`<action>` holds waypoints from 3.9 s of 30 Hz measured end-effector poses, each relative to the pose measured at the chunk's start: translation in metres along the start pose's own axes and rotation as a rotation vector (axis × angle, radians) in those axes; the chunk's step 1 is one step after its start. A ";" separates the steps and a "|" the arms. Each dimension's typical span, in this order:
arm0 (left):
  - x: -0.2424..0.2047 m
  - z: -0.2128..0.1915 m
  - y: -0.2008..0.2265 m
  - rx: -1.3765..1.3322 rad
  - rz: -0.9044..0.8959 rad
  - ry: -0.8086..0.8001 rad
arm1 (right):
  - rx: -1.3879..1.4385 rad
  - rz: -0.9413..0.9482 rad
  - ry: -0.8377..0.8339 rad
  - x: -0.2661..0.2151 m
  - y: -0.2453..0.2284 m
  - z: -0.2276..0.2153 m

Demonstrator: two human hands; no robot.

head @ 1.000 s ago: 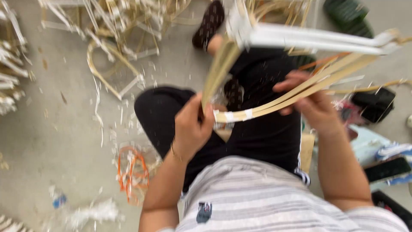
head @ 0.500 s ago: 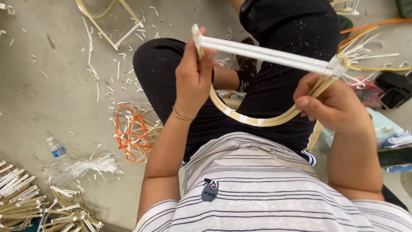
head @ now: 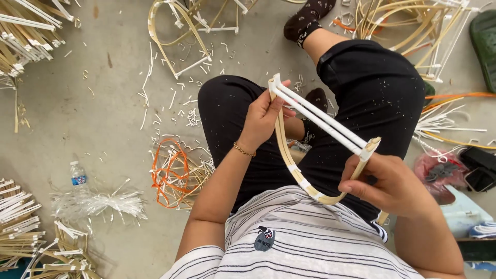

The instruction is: The recorder is assembling curved bamboo frame components, securing them with white plastic ties and trimming the excess with snips.

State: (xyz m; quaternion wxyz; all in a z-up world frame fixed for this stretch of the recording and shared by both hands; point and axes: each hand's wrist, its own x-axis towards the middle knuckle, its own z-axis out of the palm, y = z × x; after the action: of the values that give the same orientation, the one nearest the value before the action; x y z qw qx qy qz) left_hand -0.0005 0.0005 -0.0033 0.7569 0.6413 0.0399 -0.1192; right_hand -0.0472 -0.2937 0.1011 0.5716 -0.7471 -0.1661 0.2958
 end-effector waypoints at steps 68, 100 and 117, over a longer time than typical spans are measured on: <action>-0.004 0.103 0.114 1.004 0.493 -0.839 | 0.101 0.356 0.326 -0.022 0.192 -0.093; 0.032 0.050 0.042 -0.161 -0.427 -0.345 | -0.605 0.312 0.527 -0.120 0.186 -0.071; -0.009 0.042 0.043 -0.118 -0.274 -0.565 | 0.210 0.884 0.198 -0.110 0.153 -0.013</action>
State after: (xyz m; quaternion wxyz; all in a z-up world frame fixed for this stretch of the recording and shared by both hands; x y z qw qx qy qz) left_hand -0.0028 -0.0333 0.0468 0.7507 0.5266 -0.0789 -0.3910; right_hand -0.1373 -0.4119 -0.0146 0.4764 -0.7090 0.2544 0.4535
